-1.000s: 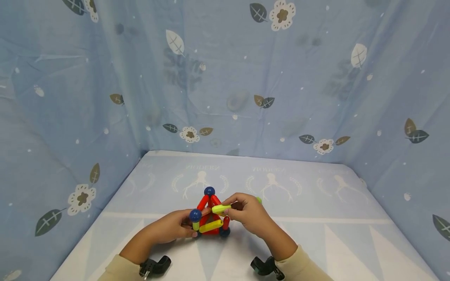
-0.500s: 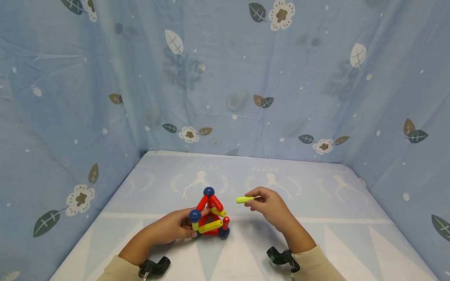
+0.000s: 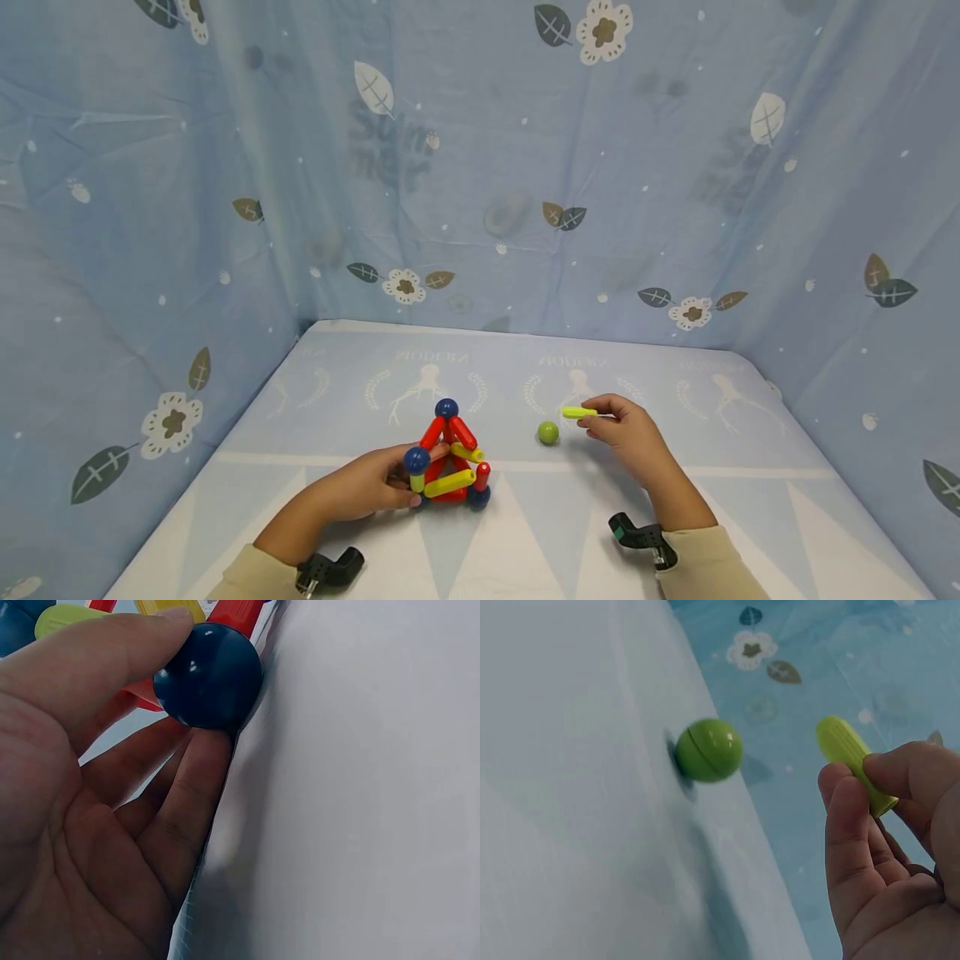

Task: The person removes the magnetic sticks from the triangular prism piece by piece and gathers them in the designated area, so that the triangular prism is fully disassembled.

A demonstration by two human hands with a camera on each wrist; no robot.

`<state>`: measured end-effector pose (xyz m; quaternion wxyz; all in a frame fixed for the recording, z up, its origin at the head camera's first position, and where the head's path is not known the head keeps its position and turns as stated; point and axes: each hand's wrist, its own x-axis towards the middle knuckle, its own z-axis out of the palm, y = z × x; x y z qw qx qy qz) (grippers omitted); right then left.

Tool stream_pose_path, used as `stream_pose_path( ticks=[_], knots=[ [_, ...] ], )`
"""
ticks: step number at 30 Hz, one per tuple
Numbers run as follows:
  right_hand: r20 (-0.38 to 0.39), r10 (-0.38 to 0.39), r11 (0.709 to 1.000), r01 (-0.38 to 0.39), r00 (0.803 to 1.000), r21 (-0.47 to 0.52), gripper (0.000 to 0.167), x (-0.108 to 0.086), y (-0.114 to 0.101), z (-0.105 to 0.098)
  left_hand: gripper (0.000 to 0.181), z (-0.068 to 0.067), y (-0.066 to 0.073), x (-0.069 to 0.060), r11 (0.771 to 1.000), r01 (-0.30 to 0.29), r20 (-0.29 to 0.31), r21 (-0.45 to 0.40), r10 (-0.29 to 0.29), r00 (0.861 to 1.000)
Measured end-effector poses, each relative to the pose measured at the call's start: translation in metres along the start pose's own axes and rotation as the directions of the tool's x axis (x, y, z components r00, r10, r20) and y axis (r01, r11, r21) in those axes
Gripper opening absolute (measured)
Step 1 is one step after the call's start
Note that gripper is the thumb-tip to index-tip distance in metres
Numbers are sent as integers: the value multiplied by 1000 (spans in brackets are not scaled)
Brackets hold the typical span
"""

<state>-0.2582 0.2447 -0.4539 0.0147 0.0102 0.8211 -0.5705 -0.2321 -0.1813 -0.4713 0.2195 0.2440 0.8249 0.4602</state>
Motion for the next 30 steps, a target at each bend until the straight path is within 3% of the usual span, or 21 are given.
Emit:
stream_pose_path(
  ticks=[8,16,24,30],
  knots=[
    [-39,84,993,-87,996,-74,34,8,25,-23,67,1,0,0,1000,22,-8,-7,-22,1000],
    [-56,114,987,-119,992,-106,36,8,46,-41,61,1,-1,1,999,-20,-3,45,20,1000],
    [-55,124,982,-130,991,-135,35,6,52,-48,69,1,1,3,999,8,-25,47,-7,1000],
    [-34,123,960,-127,992,-249,32,6,55,-47,69,1,0,2,999,1,-16,32,-1,1000]
  ],
)
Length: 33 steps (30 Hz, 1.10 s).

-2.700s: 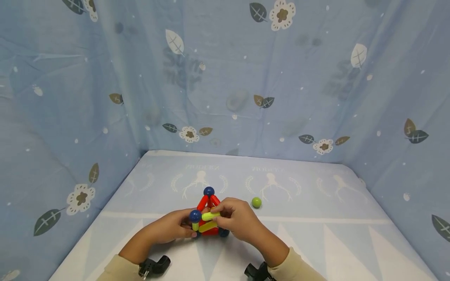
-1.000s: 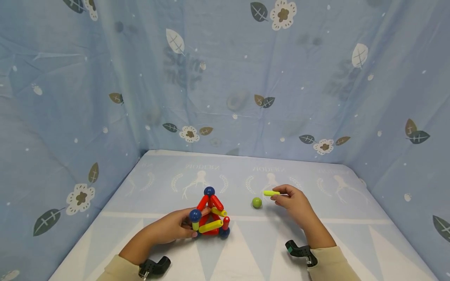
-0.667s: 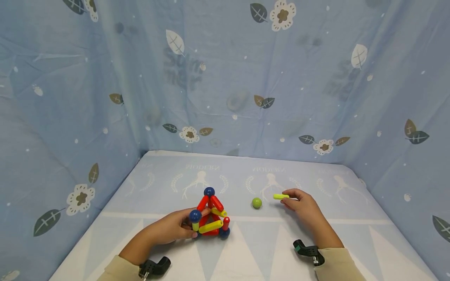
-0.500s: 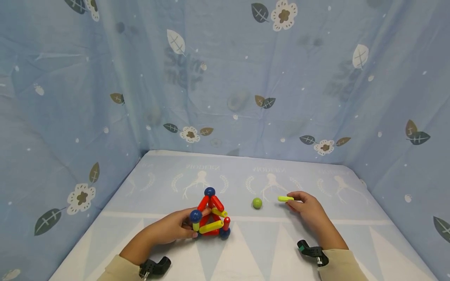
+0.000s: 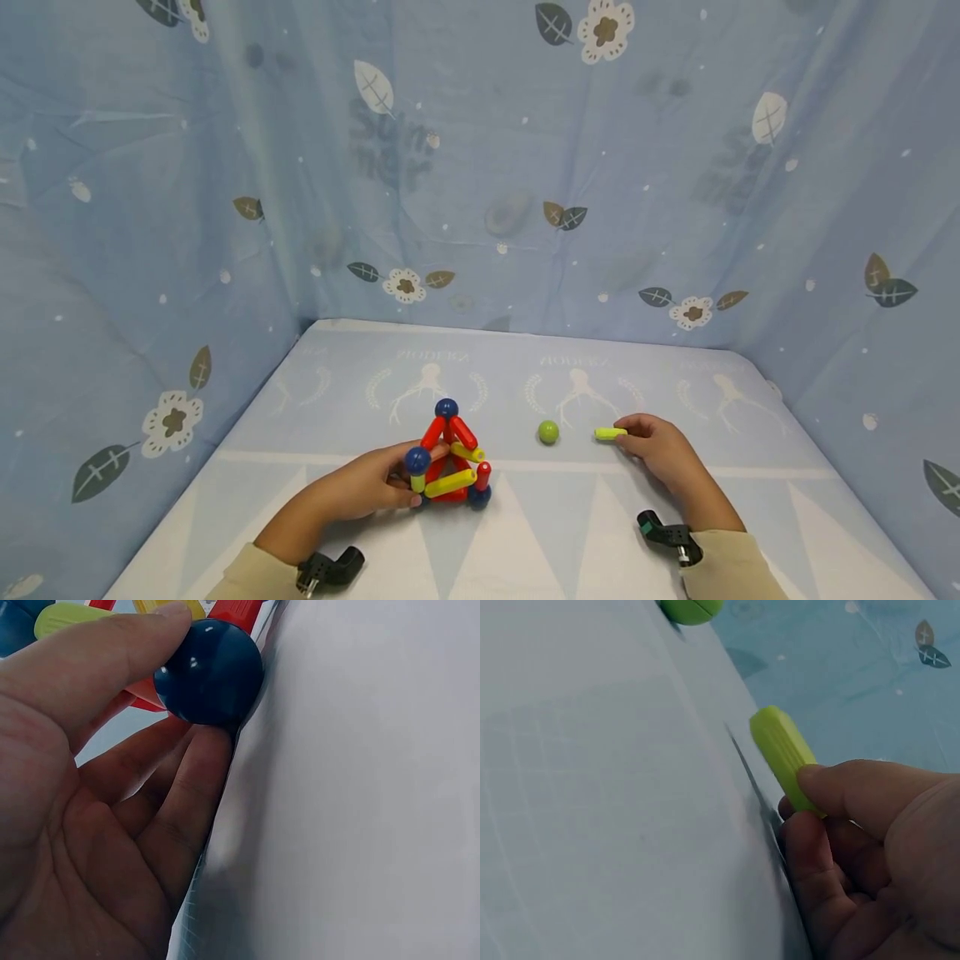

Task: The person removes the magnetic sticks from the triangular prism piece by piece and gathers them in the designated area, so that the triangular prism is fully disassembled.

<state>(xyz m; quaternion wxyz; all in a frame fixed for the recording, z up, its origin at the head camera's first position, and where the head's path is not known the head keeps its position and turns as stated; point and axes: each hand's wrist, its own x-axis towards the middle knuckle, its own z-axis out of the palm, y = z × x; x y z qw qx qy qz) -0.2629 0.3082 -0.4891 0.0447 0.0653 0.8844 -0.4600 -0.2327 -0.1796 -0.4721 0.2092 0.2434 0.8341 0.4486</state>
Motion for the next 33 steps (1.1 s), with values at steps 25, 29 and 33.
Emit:
stream_pose_path(
  ticks=[25,29,33],
  knots=[
    [-42,-108,963,94,993,-253,39,-1,-15,9,70,1,-5,-2,1000,21,-30,7,-21,999],
    [-58,-124,963,106,991,-250,47,-8,-25,8,70,1,-1,-1,1000,10,-26,2,-10,1000],
    [-73,-154,966,134,985,-220,45,-15,-39,13,70,0,1,-1,1000,-1,-13,8,1,1000]
  ],
)
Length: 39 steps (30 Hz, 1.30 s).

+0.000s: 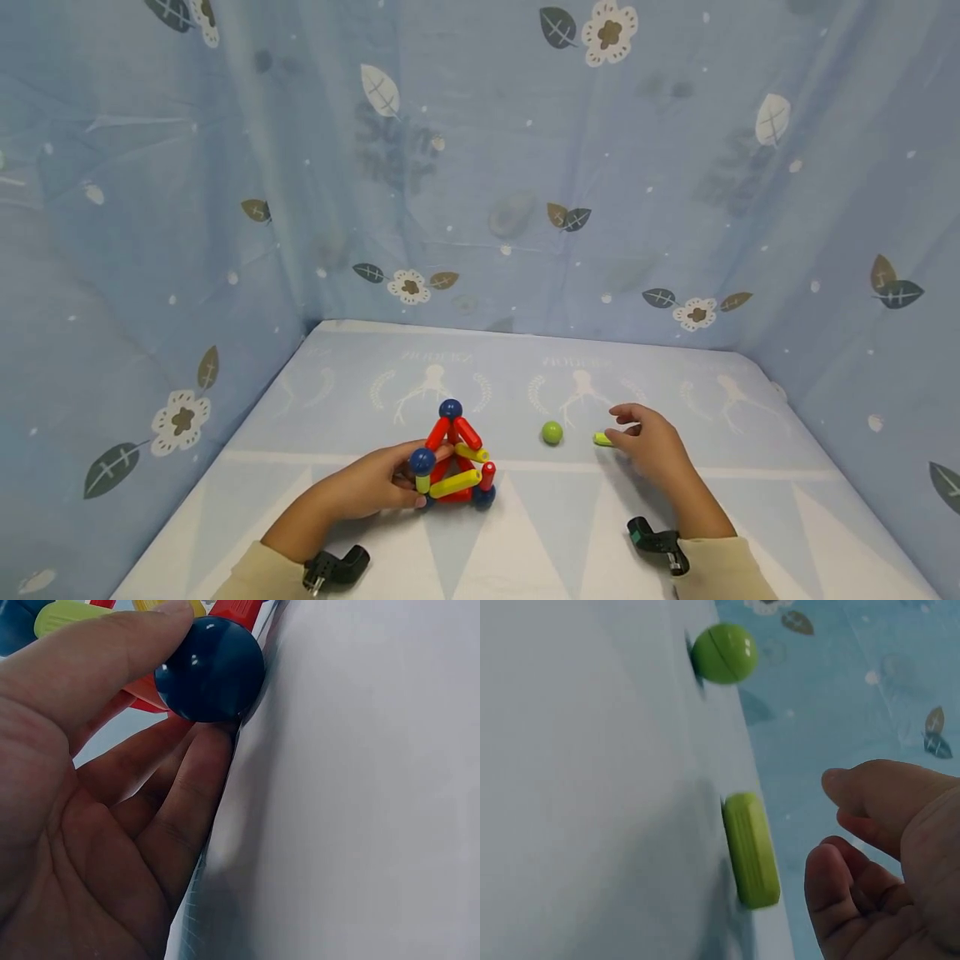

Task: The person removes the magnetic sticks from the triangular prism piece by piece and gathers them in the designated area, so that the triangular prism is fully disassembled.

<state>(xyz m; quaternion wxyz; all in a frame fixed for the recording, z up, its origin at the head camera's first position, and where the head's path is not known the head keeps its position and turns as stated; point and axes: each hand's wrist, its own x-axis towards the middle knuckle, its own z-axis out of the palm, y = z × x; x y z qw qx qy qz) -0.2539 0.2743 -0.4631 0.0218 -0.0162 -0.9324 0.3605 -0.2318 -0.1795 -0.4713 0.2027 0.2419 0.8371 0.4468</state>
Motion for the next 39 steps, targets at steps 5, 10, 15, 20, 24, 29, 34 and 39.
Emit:
stream_pose_path(
  ticks=[5,10,15,20,24,29,34,39],
  knots=[
    [6,-30,999,30,1000,32,40,-7,-19,8,69,0,-2,0,1000,-4,13,-3,5,1000],
    [17,-45,996,44,999,77,37,-14,-36,16,73,1,-3,2,1000,1,11,-14,-1,1000],
    [30,-85,987,80,996,137,31,-22,-54,26,74,1,-3,4,1000,-2,8,-8,2,1000],
    [63,-128,970,112,990,217,26,-31,-73,41,73,0,-2,2,1000,-6,-2,11,6,1000],
    [79,-153,958,128,985,257,28,-38,-85,52,72,0,0,0,1000,-27,4,13,27,1000],
    [73,-176,940,145,982,308,27,-46,-97,63,71,0,-1,2,1000,-29,1,12,29,1000],
    [84,-190,929,151,978,339,28,-51,-110,75,72,0,-3,2,1000,-23,7,-7,23,1000],
    [113,-214,914,158,970,375,31,-54,-126,85,73,1,-4,2,999,10,7,-30,-10,1000]
  ],
)
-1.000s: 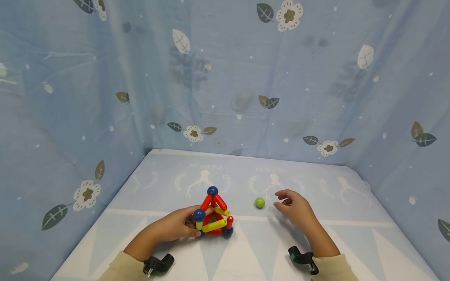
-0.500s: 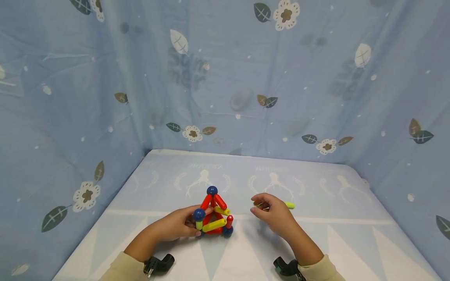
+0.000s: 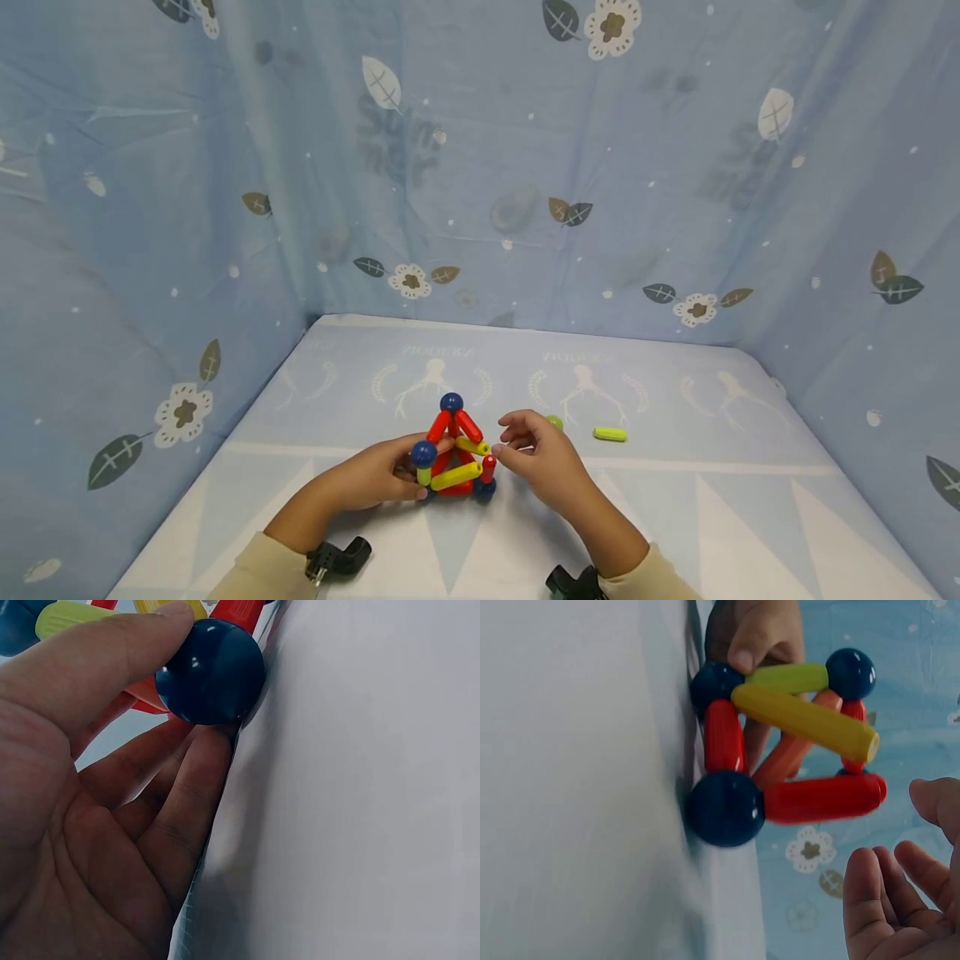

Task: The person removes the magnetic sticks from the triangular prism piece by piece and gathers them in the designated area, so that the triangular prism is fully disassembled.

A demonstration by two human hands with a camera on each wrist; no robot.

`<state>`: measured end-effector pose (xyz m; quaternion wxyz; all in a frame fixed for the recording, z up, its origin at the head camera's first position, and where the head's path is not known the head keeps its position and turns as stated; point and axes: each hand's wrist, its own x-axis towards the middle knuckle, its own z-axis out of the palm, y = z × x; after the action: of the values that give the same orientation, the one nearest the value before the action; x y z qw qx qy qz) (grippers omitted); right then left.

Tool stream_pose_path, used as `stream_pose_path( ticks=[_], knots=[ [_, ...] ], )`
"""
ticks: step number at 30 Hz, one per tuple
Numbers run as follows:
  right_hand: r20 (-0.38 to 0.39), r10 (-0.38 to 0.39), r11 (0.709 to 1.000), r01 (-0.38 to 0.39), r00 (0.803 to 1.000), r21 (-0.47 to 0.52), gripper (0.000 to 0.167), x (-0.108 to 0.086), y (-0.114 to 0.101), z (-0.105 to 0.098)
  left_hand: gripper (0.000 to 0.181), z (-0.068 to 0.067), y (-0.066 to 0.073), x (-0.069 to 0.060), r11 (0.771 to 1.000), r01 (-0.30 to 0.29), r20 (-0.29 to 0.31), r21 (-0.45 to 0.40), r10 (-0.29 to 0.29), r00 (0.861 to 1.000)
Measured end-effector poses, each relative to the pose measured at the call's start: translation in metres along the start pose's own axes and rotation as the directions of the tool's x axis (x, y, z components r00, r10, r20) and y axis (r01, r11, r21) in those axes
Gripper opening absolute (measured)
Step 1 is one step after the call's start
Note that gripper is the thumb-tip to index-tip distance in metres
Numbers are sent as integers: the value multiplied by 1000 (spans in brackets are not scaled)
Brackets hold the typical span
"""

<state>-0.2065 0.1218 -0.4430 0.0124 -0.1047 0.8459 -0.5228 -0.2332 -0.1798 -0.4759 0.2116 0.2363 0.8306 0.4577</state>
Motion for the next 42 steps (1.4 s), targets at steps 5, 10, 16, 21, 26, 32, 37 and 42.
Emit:
stream_pose_path(
  ticks=[5,10,16,21,26,32,37,42],
  knots=[
    [8,-12,1000,12,1000,10,34,6,-8,11,71,-1,1,1,1000,5,-3,-2,-5,1000],
    [4,1,1000,-1,1000,14,38,11,-13,21,72,-1,0,-1,1000,-10,8,-13,10,1000],
    [23,9,1000,-9,1000,1,41,15,-19,30,73,-1,0,-2,1000,-28,4,-4,28,1000],
    [14,6,999,-6,1000,-39,35,14,-22,33,73,1,-1,-1,1000,-24,-12,20,24,1000],
    [-46,-19,996,15,999,-85,24,14,-22,33,74,3,-2,-1,1000,-26,-15,7,26,1000],
    [-111,-24,999,21,994,-34,24,19,-20,34,74,0,-2,-3,1000,-18,-5,-4,18,1000],
    [-107,-21,1000,19,994,-19,20,22,-20,32,72,-4,-2,-3,999,-33,0,-8,33,999],
    [-91,16,998,-21,996,-53,16,22,-15,29,72,-2,-1,-1,999,-33,17,-17,33,999]
  ],
)
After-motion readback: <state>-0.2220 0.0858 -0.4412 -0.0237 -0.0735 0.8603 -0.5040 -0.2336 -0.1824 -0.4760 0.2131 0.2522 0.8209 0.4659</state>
